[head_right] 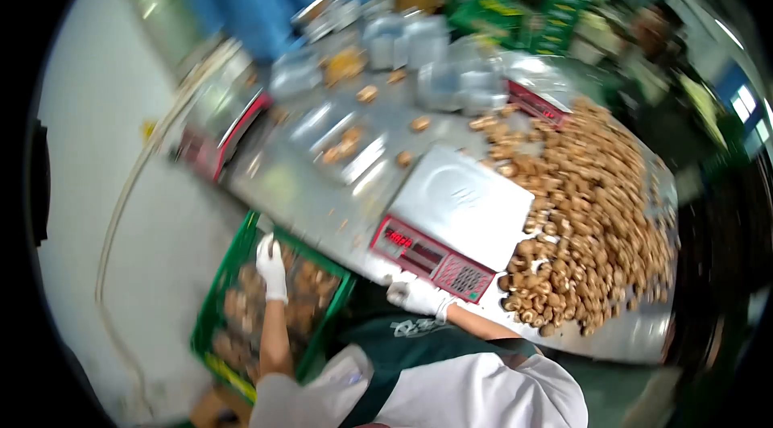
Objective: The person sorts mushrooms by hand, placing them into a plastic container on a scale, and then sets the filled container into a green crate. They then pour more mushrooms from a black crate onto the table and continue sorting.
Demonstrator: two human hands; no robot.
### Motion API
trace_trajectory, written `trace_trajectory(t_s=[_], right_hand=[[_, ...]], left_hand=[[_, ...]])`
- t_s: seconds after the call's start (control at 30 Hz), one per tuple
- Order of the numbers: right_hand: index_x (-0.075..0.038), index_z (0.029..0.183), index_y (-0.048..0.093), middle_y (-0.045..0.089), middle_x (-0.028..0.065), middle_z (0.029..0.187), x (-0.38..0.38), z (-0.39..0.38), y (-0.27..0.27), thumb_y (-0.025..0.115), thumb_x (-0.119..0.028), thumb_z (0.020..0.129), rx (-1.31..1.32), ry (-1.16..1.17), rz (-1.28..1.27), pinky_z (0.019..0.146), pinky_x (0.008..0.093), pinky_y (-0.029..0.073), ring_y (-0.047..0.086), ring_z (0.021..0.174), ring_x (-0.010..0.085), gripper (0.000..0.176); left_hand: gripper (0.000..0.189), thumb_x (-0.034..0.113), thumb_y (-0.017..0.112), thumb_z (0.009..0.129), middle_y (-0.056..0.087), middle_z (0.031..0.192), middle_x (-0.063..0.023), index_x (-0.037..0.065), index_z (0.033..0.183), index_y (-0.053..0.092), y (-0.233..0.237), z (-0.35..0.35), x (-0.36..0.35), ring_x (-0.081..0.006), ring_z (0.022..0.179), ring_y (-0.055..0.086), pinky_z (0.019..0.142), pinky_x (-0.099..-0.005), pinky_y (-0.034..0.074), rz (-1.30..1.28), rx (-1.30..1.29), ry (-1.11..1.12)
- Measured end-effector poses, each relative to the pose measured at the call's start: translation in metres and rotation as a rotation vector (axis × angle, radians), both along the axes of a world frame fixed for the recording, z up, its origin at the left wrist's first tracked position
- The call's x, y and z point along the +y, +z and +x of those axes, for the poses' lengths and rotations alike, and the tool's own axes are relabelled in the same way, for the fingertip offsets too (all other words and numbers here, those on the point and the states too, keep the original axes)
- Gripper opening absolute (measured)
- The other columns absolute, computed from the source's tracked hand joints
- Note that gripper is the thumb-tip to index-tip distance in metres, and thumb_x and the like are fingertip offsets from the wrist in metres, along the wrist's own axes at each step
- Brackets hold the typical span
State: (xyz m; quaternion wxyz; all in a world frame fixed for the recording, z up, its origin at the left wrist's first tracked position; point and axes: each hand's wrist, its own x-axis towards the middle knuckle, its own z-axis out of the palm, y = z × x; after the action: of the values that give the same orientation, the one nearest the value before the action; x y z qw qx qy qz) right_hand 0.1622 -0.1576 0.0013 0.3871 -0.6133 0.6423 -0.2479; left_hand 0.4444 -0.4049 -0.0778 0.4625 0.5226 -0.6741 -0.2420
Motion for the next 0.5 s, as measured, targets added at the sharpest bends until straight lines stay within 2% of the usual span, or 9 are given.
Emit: trace_trajectory(t_s=[0.03,0.07,0.1,0.23,0.3,0.37,0.4,0.47,0.5], right_hand=[[-0.013,0.09,0.064,0.062,0.0133,0.099,0.002,-0.001,0.011,0.057,-0.024,0.084,-0.028,0.003,-0.011,0.076,0.038,0.049,0.061,0.087,0.0304,0.015],[-0.013,0.095,0.063,0.061,0.0131,0.105,0.005,-0.002,0.013,0.057,-0.026,0.084,0.044,-0.026,0.08,0.076,0.0401,0.049,0.061,0.088,0.0313,0.018],[-0.018,0.096,0.066,0.065,0.0123,0.082,0.013,-0.001,0.007,0.054,-0.039,0.087,0.093,-0.121,-0.129,0.066,0.041,0.051,0.063,0.072,0.0321,0.026],[-0.013,0.103,0.063,0.065,0.0146,0.091,0.03,-0.015,-0.013,0.052,-0.037,0.089,0.075,-0.205,0.068,0.074,0.0412,0.049,0.062,0.083,0.0335,0.03],[-0.013,0.104,0.062,0.066,0.0131,0.092,0.042,-0.02,-0.032,0.051,-0.038,0.09,0.014,-0.3,0.077,0.076,0.0399,0.048,0.063,0.083,0.0328,0.031],[-0.011,0.1,0.063,0.066,0.0136,0.09,0.054,-0.025,-0.027,0.052,-0.036,0.089,-0.03,-0.39,0.109,0.077,0.0394,0.048,0.063,0.084,0.0324,0.029],[-0.01,0.096,0.063,0.065,0.0145,0.088,0.061,-0.025,-0.02,0.053,-0.034,0.087,-0.053,-0.446,0.124,0.077,0.0393,0.047,0.062,0.084,0.0322,0.028],[-0.01,0.098,0.063,0.066,0.0134,0.089,0.073,-0.026,-0.014,0.052,-0.034,0.088,-0.052,-0.517,0.164,0.078,0.0384,0.046,0.062,0.086,0.0312,0.029],[-0.01,0.098,0.063,0.066,0.0129,0.089,0.078,-0.027,-0.021,0.052,-0.034,0.088,-0.082,-0.55,0.159,0.079,0.0382,0.046,0.062,0.087,0.0307,0.029]], left_hand=[[0.021,0.005,0.057,0.086,0.062,0.11,-0.0156,-0.002,0.105,0.062,0.02,-0.04,-0.01,-0.028,0.104,0.057,0.093,-0.0355,0.044,-0.021,0.033,-0.085],[0.02,0.005,0.055,0.088,0.062,0.109,-0.0157,-0.002,0.105,0.062,0.049,-0.076,-0.015,-0.0276,0.103,0.058,0.092,-0.0352,0.044,-0.041,-0.054,-0.164],[0.021,0.004,0.052,0.089,0.061,0.109,-0.0161,-0.002,0.106,0.062,0.059,-0.107,-0.024,-0.0272,0.103,0.058,0.092,-0.0357,0.044,-0.025,-0.022,-0.27],[0.022,0.008,0.05,0.09,0.059,0.111,-0.0175,-0.002,0.106,0.061,0.063,-0.205,-0.067,-0.0318,0.101,0.057,0.088,-0.0396,0.045,-0.335,-0.194,-0.585],[0.023,0.009,0.049,0.09,0.059,0.111,-0.0179,-0.001,0.106,0.061,0.059,-0.24,-0.082,-0.0327,0.1,0.057,0.086,-0.0408,0.046,-0.438,-0.275,-0.655],[0.024,0.016,0.05,0.088,0.062,0.103,-0.0192,0.001,0.102,0.06,0.067,-0.264,-0.083,-0.0359,0.092,0.06,0.078,-0.044,0.047,-0.282,-0.711,-0.524],[0.024,0.016,0.05,0.088,0.062,0.103,-0.0192,0.001,0.102,0.06,0.071,-0.272,-0.085,-0.0359,0.092,0.06,0.078,-0.044,0.047,-0.302,-0.706,-0.542],[0.025,0.021,0.051,0.087,0.065,0.091,-0.0196,0.003,0.102,0.059,0.074,-0.284,-0.088,-0.0383,0.083,0.062,0.071,-0.0463,0.048,-0.025,-0.835,-0.61],[0.02,0.02,0.056,0.084,0.065,0.079,-0.0199,0.004,0.092,0.063,0.065,-0.287,-0.089,-0.0385,0.077,0.063,0.068,-0.0463,0.048,-0.127,-0.766,-0.531]])
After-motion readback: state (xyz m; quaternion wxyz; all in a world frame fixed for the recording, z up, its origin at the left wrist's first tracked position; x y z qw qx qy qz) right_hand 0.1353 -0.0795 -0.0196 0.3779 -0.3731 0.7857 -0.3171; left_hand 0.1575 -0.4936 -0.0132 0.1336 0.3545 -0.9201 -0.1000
